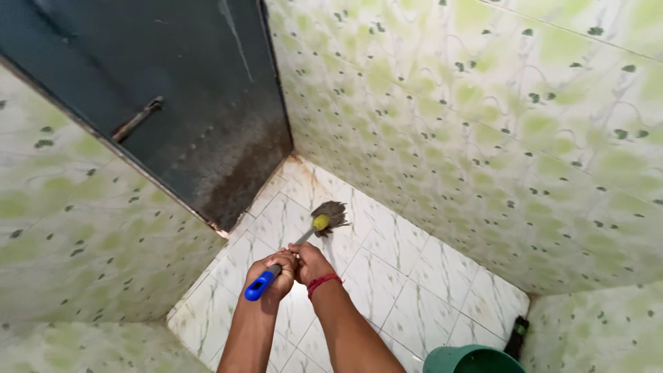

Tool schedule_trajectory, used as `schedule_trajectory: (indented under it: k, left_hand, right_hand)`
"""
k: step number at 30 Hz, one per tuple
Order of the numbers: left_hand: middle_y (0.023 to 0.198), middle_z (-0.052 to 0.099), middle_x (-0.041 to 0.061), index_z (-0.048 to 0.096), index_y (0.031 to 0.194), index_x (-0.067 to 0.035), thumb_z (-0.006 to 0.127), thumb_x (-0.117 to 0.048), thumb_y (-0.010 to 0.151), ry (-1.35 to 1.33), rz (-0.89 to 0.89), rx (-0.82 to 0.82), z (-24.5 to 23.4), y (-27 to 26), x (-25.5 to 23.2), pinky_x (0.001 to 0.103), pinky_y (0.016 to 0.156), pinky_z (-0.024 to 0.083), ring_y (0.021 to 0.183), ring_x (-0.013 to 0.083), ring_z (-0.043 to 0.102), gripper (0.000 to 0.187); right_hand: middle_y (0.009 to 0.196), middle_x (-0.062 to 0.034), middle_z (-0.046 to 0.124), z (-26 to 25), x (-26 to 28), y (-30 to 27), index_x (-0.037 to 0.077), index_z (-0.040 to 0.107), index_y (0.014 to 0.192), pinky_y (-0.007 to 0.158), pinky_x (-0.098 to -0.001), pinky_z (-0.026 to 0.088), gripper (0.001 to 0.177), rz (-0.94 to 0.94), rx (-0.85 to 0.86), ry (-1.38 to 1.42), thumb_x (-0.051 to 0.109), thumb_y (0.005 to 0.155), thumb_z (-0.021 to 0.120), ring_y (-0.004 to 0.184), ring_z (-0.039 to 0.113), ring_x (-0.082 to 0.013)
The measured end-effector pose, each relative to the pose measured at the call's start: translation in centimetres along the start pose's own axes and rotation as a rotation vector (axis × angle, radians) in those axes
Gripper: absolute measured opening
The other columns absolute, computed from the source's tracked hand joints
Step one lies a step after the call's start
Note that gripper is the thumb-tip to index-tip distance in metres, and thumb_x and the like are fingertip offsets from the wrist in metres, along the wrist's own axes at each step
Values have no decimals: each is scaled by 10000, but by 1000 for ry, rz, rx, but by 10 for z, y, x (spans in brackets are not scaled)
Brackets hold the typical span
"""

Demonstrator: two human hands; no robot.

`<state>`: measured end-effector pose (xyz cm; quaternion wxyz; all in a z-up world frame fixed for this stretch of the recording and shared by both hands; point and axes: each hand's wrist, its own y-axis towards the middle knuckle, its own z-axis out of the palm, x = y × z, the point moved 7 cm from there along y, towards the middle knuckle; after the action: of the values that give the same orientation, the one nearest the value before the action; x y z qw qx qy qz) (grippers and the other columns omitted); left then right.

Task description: The person mops the tiled floor of a room by pushing and pulling a mop across the surface, moving around a green bucket and towards a door.

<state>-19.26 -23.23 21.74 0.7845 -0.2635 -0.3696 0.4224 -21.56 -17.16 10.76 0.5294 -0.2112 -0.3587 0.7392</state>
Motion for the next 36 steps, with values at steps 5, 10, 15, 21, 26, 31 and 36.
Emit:
schedule_trajectory:
  k: [5, 10, 15, 21, 26, 31, 36]
  left_hand:
    - [856, 499, 123, 468, 1032, 60, 387, 24, 960, -31, 21, 83, -4, 8, -32, 188, 406, 459, 550, 122, 483, 114]
    - [866, 511, 155, 556, 1045, 8, 402, 36, 976, 32, 224, 86, -15, -5, -43, 188, 390, 445, 508, 115, 448, 171]
    - [729, 439, 38, 561, 987, -52, 422, 27, 997, 229, -76, 36, -18, -19, 8, 208, 451, 444, 552, 98, 442, 160]
    - [679, 406, 30, 487, 834, -52, 525, -63, 976, 255, -301, -48, -13, -26, 80, 221, 456, 424, 572, 111, 435, 148]
    - [713, 427, 48, 480, 836, -37, 448, -45, 956, 248, -393, -121, -15, -27, 129, 225, 483, 441, 578, 114, 431, 124]
    - [687, 415, 60, 505, 834, 6, 472, -35, 971, 306, -513, -104, -15, -32, 169, 250, 491, 449, 574, 130, 436, 146]
    - [697, 432, 56, 444, 865, -20, 524, -99, 1022, 113, -684, -271, -31, -25, 191, 228, 459, 459, 532, 120, 432, 192]
  right_hand:
    - [889, -145, 670, 24, -39, -6, -26, 589, 989, 772, -380, 606, 147, 120, 125, -136, 121, 983, 596, 797, 674, -261]
    - [906, -168, 655, 25, -55, -8, -55, 571, 1006, 797, -411, 603, 147, 323, 187, 117, 88, 988, 539, 796, 673, -287]
    - [859, -139, 665, -10, -41, 26, -55, 611, 1048, 786, -337, 603, 227, 417, 308, -107, 146, 1023, 508, 756, 675, -243]
    - [852, -184, 680, -40, -21, 12, -121, 588, 1104, 723, -302, 593, 349, 520, 507, 211, 210, 1008, 533, 741, 678, -267]
    - [876, -201, 674, -79, 25, -6, -130, 566, 1100, 776, -324, 584, 330, 243, 414, 255, 178, 1009, 494, 771, 673, -279]
    - [900, -218, 667, -104, 65, -32, -139, 544, 1095, 828, -345, 575, 311, 17, 375, 386, 146, 1009, 455, 800, 668, -290]
    - [925, -234, 660, -114, 79, -70, -148, 522, 1090, 881, -367, 566, 295, -111, 347, 496, 115, 1010, 416, 830, 663, -302]
